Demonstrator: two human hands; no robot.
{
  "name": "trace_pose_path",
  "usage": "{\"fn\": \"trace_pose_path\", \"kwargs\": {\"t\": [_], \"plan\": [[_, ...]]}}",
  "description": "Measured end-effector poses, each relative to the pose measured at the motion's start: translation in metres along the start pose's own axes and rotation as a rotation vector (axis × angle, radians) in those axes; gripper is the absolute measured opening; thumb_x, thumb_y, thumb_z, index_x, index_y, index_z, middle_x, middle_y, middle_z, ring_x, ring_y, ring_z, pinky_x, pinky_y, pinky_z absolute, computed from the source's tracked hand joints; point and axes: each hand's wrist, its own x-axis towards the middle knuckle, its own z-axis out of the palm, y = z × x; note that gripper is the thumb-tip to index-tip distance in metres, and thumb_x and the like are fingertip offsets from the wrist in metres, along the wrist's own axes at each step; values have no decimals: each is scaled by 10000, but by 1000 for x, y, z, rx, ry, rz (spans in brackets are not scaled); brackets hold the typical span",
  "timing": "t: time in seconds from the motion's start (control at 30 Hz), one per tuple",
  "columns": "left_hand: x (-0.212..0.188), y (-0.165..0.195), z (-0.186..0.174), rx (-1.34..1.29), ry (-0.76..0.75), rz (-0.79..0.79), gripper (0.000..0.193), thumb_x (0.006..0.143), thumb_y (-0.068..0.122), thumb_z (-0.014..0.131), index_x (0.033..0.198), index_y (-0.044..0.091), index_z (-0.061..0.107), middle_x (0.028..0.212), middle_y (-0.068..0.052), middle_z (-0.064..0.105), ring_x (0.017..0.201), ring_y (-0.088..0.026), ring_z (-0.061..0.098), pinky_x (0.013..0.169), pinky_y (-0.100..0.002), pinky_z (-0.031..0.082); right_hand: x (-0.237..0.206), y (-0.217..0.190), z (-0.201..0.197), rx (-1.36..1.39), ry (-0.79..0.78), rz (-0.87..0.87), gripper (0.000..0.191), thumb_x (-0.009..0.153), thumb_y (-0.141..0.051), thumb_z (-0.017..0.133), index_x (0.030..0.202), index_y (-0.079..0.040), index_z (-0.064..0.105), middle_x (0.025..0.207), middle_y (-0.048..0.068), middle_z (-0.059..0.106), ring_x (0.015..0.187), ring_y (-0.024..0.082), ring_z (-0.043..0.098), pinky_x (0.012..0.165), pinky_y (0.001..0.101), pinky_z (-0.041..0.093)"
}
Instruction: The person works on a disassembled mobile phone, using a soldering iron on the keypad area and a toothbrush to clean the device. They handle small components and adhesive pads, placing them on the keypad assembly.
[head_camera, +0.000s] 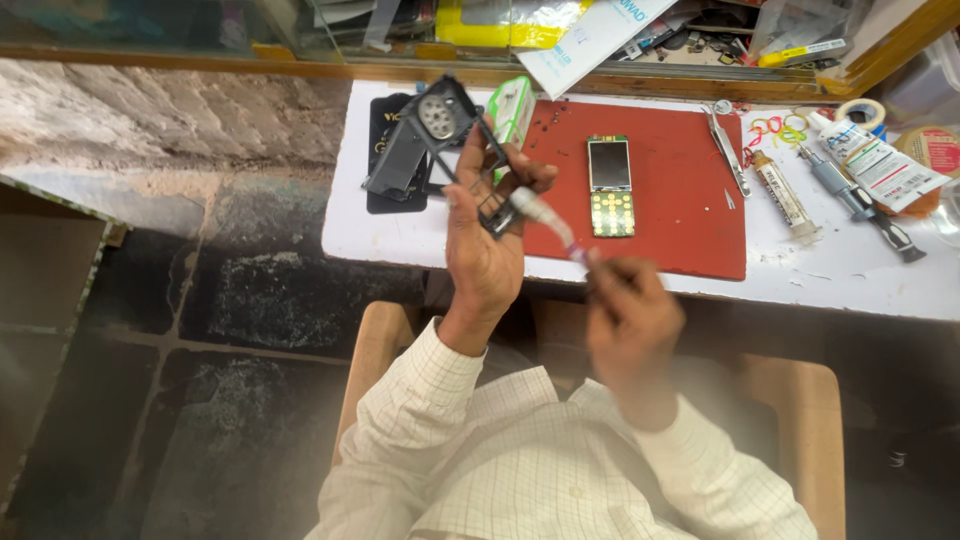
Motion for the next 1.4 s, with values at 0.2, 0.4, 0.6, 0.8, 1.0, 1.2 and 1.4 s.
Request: {"fn": "trace_pose_path", "kwargs": {"t": [0.2,0.4,0.6,0.8,1.0,1.2,1.4], "plan": [[-7,4,-2,17,-40,-47,708,1109,568,469,1557,40,324,1212,-135,572,1128,-288,647,1043,-472,539,16,10,-20,50,52,20,278,980,59,731,1232,-59,738,1028,94,674,849,160,638,702,299,498],[-17,-5,0,-14,-31,-98,564,1136,474,434,1545,95,348,1288,-146,571,1195,-271,621,1077,-454,532,34,-8,3,52,5,-138,415,955,135,664,1315,-67,708,1097,110,610,930,194,645,765,324,551],[-24,-5,-11,42,-69,-91,578,1168,450,406,1602,75,336,1296,-150,568,1213,-246,599,1097,-420,513,36,-16,14,0,-5,-196,501,893,170,654,1324,-80,701,1056,116,574,876,218,627,707,336,532],[-28,-14,-14,74,67,-119,585,1123,446,406,1539,39,344,1314,-142,603,1184,-222,630,1067,-400,522,31,-10,12,-76,-41,-229,556,865,162,633,1370,-67,676,1083,130,577,912,282,619,770,391,533],[4,19,-56,470,171,-47,554,1127,458,364,1422,2,472,1046,-155,713,866,-210,691,793,-374,595,25,22,3,26,-98,-57,508,848,148,618,1287,-94,707,1072,127,604,826,229,643,696,355,529],[51,56,-109,1075,423,-133,386,1094,318,382,1028,-7,579,864,-97,725,637,-146,691,582,-316,583,49,109,-58,-266,143,-35,248,1004,76,728,1236,-10,746,1005,136,627,905,243,626,790,363,514],[66,57,-140,1621,482,-25,317,1103,223,505,922,2,642,765,-114,690,648,-209,679,599,-392,513,44,137,-60,-275,67,64,255,976,44,724,1222,-8,765,992,138,634,825,258,626,712,375,496]]}}
